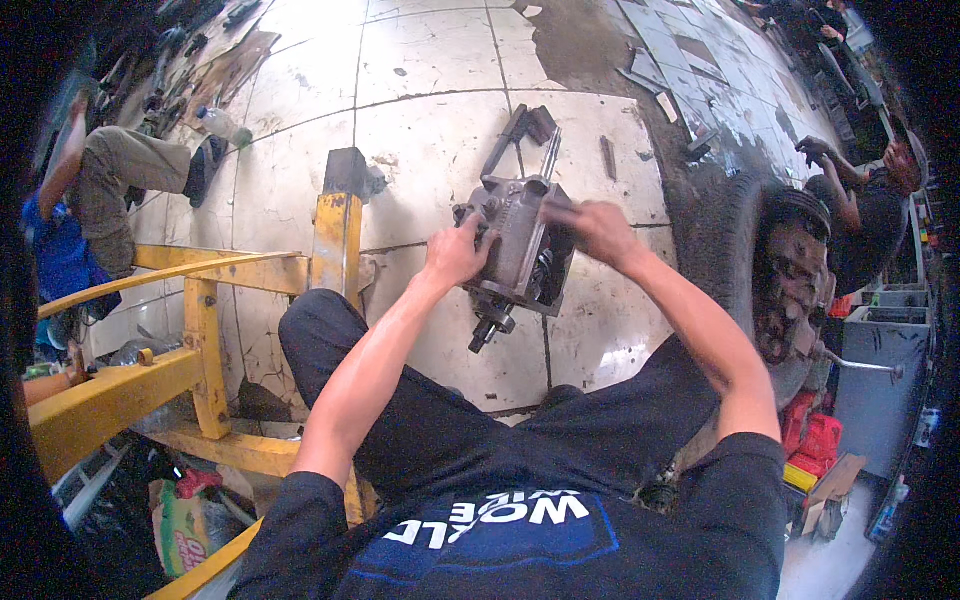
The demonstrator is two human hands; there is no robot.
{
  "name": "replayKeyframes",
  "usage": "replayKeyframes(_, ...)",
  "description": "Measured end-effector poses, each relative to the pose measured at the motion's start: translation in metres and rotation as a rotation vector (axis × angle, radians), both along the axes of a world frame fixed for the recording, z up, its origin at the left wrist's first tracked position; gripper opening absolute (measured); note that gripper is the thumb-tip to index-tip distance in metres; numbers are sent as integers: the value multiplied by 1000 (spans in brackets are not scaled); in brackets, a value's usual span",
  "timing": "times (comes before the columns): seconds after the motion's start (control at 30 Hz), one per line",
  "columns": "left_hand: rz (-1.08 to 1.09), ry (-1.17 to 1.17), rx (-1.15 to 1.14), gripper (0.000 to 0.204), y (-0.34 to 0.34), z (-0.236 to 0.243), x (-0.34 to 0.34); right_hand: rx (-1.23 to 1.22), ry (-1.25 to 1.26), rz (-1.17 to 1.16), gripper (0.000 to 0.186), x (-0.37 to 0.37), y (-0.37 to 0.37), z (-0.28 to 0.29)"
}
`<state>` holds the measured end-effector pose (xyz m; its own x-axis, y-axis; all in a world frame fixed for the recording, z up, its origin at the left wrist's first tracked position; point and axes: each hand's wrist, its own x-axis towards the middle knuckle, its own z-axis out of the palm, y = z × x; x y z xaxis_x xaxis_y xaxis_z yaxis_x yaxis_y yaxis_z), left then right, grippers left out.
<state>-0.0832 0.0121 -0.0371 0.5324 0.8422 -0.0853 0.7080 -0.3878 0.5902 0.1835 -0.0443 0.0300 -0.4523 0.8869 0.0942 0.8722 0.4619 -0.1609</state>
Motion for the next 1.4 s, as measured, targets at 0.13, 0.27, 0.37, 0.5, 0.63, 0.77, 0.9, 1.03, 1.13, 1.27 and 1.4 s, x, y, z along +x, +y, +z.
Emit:
replayKeyframes(0.13, -30, 22, 4, 46, -1, 2, 1, -77, 57, 248, 55, -17, -39, -20)
replayKeyframes(0.27, -42, 30, 7, 45, 0, 6, -1, -51, 17, -9, 54, -3, -15, 0)
replayKeyframes(0.37, -61, 24, 13, 47, 4, 4, -2, -143, -17, 155, 49, -33, -38, 14)
replayKeyframes(0.5, -58, 26, 10, 51, 2, 4, -5, -50, -3, 73, 55, -21, -26, 16)
replayKeyframes(0.63, -59, 5, 18, 54, 3, 7, -2, -72, 9, 158, 53, -17, -28, 4)
replayKeyframes(0.77, -49, 3, 23, 53, 0, 8, -5, -75, -78, 100, 52, -9, -6, 11)
replayKeyframes(0.9, -81, 36, 50, 45, 1, 10, -3, -169, -41, 297, 48, -23, -31, 12)
replayKeyframes(1.03, -85, 22, 51, 42, 0, 14, -9, -111, -79, 53, 46, -14, -6, 21)
replayKeyframes(1.13, -129, 51, 92, 44, 3, 13, 0, -124, -117, 125, 48, -17, -26, 3)
replayKeyframes(1.27, -144, 47, 100, 48, 4, 13, -3, -174, -48, 218, 48, -26, -35, 10)
replayKeyframes(1.4, -172, 67, 120, 49, 6, 14, -6, -85, -118, -55, 58, -21, -21, 25)
